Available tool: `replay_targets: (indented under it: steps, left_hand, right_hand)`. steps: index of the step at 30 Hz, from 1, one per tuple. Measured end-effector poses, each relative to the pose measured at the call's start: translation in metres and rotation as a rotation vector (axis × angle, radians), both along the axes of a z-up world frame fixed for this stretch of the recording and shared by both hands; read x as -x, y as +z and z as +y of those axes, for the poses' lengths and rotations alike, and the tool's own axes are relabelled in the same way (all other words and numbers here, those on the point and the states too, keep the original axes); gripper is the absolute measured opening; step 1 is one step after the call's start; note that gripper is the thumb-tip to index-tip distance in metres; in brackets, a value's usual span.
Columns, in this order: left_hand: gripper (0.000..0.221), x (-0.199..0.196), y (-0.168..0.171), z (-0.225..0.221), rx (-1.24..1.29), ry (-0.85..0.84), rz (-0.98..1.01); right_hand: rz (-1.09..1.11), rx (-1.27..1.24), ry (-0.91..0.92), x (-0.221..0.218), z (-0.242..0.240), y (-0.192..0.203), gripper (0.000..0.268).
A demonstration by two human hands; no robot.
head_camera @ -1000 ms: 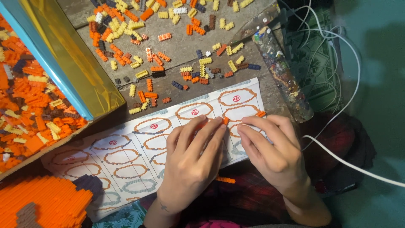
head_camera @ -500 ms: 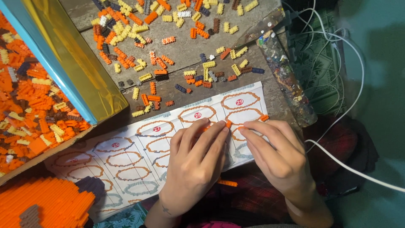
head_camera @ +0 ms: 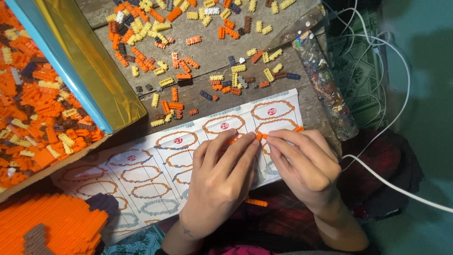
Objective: Assembling a 3D pumpkin-shaped puzzle using small interlocking plastic pieces while following an instruction sheet.
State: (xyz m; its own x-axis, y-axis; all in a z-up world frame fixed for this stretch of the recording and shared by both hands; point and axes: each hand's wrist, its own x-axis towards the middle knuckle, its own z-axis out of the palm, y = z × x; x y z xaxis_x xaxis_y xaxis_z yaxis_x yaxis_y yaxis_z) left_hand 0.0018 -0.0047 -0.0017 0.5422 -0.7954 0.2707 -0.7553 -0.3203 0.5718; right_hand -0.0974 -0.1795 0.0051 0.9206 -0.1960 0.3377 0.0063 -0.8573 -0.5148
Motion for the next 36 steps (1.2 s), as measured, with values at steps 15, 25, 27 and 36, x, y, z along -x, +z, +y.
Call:
replay_targets:
  steps: [15, 25, 27, 36]
  left_hand:
    - [0.023, 0.001, -0.001, 0.003, 0.01, -0.002, -0.022]
    - [0.021, 0.002, 0.0, 0.004, 0.063, 0.01, -0.056]
    - [0.02, 0.002, 0.0, 0.003, 0.072, 0.01, -0.069]
    - [0.027, 0.003, 0.002, 0.006, 0.016, -0.001, -0.06]
  right_hand:
    - [0.003, 0.063, 0.021, -0.001, 0.004, 0.006, 0.006]
    - [0.172, 0.201, 0.045, -0.004, 0.006, 0.023, 0.01]
    - [0.216, 0.214, 0.047, -0.008, 0.003, 0.029, 0.013]
    - [0.08, 0.111, 0.072, -0.07, -0.001, 0.041, 0.004]
